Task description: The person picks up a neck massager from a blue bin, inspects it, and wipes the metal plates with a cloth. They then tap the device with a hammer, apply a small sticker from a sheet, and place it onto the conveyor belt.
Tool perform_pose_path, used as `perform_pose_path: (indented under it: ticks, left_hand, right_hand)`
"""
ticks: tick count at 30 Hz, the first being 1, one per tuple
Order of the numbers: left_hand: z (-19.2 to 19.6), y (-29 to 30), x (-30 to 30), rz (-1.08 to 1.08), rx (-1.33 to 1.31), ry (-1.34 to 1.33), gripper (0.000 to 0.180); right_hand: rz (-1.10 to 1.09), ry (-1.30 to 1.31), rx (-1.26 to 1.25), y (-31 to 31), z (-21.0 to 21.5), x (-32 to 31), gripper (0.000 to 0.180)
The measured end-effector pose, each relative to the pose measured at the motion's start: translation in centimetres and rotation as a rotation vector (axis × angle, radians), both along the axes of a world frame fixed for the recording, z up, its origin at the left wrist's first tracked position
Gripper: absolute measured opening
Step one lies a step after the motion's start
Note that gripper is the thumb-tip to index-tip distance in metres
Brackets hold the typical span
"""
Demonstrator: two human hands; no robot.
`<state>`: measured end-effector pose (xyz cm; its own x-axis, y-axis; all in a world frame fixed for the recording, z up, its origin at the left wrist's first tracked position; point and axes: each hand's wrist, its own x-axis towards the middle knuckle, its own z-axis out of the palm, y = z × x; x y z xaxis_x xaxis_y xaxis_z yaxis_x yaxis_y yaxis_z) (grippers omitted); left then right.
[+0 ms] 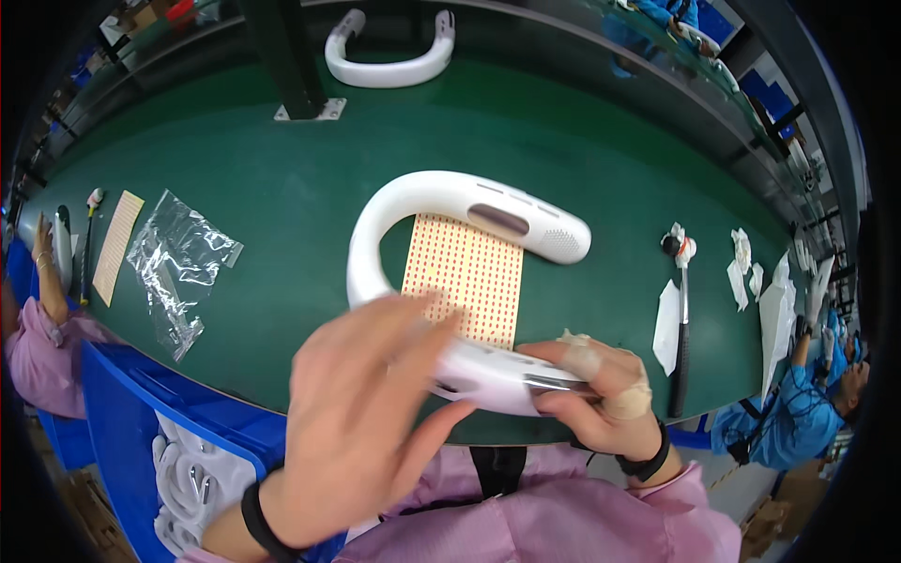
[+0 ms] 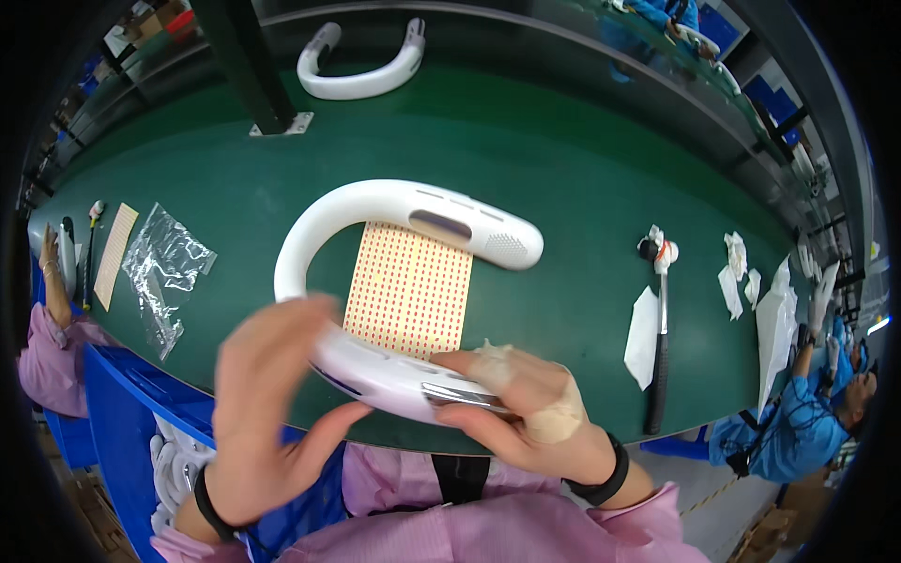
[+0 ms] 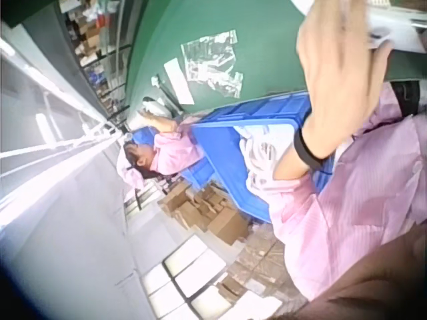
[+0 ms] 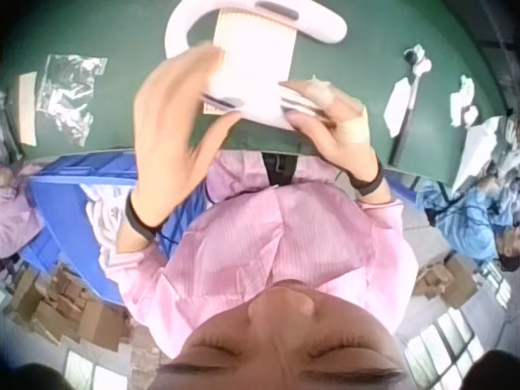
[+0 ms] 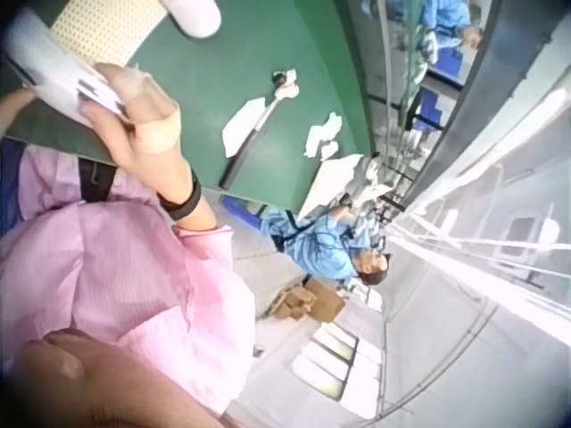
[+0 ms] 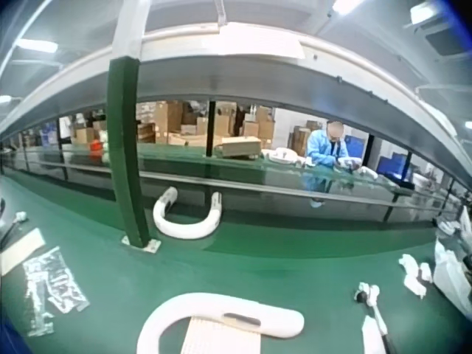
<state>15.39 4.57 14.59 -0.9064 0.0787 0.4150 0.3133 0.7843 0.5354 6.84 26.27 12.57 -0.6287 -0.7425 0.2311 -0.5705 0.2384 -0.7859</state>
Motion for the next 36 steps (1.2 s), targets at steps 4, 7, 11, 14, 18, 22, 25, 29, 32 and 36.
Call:
perform_pose_path:
  ticks: [4, 7, 11, 14, 18, 22, 25, 29, 32, 36]
  left_hand:
    - [1.7, 4.7, 6.9, 0.496, 1.028, -0.181, 0.094]
    - [-1.0, 7.1, 4.9, 0.134, 1.669, -0.163, 0.082]
    - [-0.6, 9.6, 2.0, -0.227, 1.954, 0.207, 0.047]
    - [-0.1, 9.7, 1.9, -0.295, 1.704, 0.141, 0.041]
    - [0.2, 9.4, 2.4, -0.347, 1.526, 0.08, 0.04]
    - [-0.4, 9.4, 2.3, -0.372, 1.535, 0.08, 0.04]
    - [-0.5, 9.3, 2.4, -0.395, 1.508, 0.094, 0.042]
    - [-0.3, 9.1, 2.6, -0.392, 1.471, 0.11, 0.043]
    - [-0.5, 9.1, 2.4, -0.414, 1.497, 0.089, 0.044]
    - [0.0, 9.6, 2.9, -0.378, 1.803, 0.134, 0.045]
  right_hand:
    - [-0.124, -0.167, -0.232, 1.5, 1.1, 1.7, 0.037]
    - [-0.083, -0.152, -0.23, 2.4, 0.7, 2.8, 0.039]
    - [0.098, -0.044, -0.421, 2.6, -0.5, 4.7, 0.041]
    - [0.12, -0.04, -0.439, 3.4, -0.7, 4.9, 0.041]
    - [0.117, -0.066, -0.513, 3.3, -1.3, 5.7, 0.035]
    - [0.077, -0.024, -0.567, 3.2, -2.1, 6.0, 0.029]
    - [0.102, -0.006, -0.58, 3.1, -2.2, 5.9, 0.028]
    - [0.11, -0.011, -0.6, 2.8, -2.2, 6.0, 0.026]
    - [0.102, -0.025, -0.592, 3.0, -2.4, 6.0, 0.026]
    - [0.101, -0.047, -0.603, 2.9, -2.2, 6.2, 0.026]
